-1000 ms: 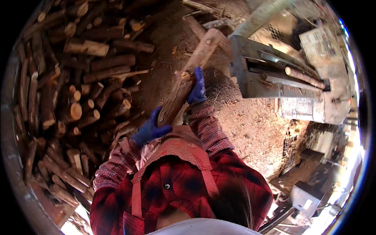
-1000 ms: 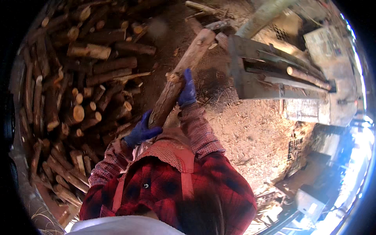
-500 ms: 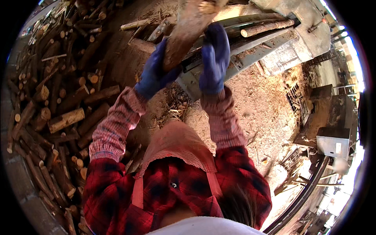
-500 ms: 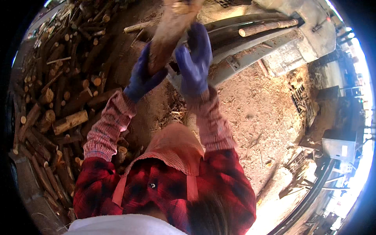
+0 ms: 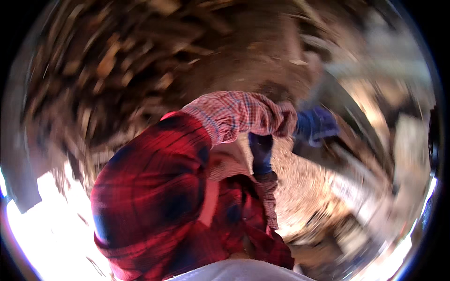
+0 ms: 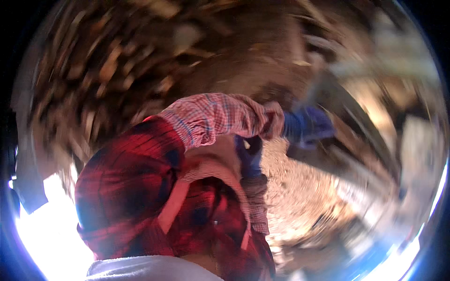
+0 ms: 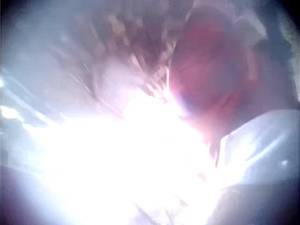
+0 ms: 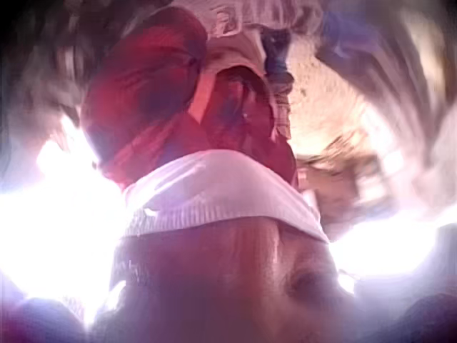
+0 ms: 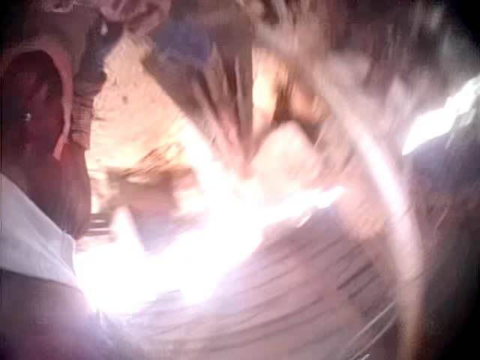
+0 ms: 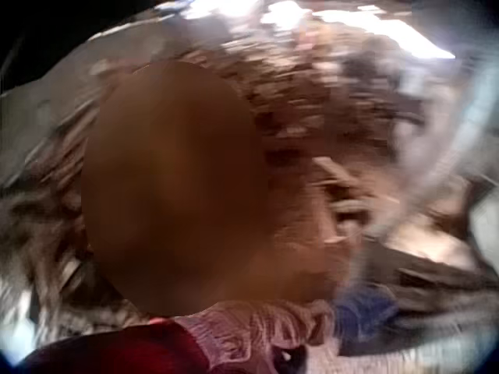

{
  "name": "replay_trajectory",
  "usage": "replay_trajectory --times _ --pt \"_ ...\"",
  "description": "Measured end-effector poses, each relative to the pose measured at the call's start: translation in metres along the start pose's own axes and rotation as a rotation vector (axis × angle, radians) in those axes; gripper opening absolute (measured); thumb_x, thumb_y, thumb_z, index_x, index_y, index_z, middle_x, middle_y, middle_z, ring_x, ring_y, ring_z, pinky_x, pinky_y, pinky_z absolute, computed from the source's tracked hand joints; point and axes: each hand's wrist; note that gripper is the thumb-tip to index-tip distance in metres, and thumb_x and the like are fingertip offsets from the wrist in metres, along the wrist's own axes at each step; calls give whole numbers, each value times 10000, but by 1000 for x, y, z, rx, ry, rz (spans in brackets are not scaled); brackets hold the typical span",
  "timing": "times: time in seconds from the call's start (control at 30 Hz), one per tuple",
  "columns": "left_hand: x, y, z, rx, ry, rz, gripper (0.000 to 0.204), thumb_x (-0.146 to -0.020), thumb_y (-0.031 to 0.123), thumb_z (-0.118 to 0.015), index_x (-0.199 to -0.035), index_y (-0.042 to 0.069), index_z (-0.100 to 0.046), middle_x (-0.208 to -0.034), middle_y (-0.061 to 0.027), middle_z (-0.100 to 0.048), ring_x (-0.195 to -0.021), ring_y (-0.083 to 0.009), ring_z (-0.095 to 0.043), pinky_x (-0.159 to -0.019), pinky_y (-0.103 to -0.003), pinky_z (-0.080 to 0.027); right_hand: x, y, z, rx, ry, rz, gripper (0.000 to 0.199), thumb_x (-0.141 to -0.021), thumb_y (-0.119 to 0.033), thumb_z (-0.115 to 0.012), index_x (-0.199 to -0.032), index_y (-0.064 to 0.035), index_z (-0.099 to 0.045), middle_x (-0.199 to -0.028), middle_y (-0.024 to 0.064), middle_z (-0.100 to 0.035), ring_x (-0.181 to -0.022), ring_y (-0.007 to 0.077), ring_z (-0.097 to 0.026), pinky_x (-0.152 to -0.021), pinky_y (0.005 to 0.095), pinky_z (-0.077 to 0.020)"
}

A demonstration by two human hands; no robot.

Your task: The person picks up logs from a pile and places them into a wood processing machine. They operate the machine to cut the logs into smaller pieces and then remove the processed wood. The person repeats this cycle of loading, cutting, and unloading logs.

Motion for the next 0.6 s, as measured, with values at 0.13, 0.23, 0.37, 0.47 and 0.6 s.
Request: replay_trajectory --times 0.13,0.23,0.37,0.47,0.6 --pt "197 -25 49 43 -286 693 590 -771 406 -643 -1271 121 -518 -1203 -149 -572 -1109 -278 -561 -928 -412 -453 -31 26 -29 98 -599 -179 257 -876 -236 -634 -1028 -31 -601 -906 102 -662 -814 182 -627 -669 316 -476" --pt "337 -39 156 92 -764 1792 444 -725 423 -694 -1055 126 -674 -961 -115 -665 -879 -263 -631 -765 -372 -497 -47 52 -52 495 -881 -94 398 -836 -268 -684 -1092 16 -572 -933 129 -664 -877 214 -646 -739 329 -504" --pt "507 25 296 -118 -466 2257 462 -724 463 -665 -986 84 -700 -923 -146 -681 -876 -285 -657 -738 -392 -506 -52 50 -139 430 -894 -346 424 -814 -242 -714 -1100 33 -565 -1002 112 -652 -902 174 -625 -789 307 -502" --pt "626 29 374 -152 -397 2331 433 -754 464 -646 -1006 116 -697 -935 -135 -686 -889 -298 -653 -778 -399 -498 -72 93 -220 269 -819 -368 362 -834 -215 -699 -1090 6 -571 -938 46 -617 -847 122 -583 -790 269 -472" --pt "755 -21 412 -302 173 2011 410 -769 450 -650 -1023 130 -693 -933 -121 -690 -869 -283 -651 -775 -401 -493 -61 102 -333 5 -492 -734 406 -898 -294 -613 -1208 -45 -530 -1113 82 -601 -983 167 -576 -873 318 -449"
Point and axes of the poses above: each hand's wrist, its own x-axis away from the middle knuckle, its own z-axis out of the back of the hand, y = z × x
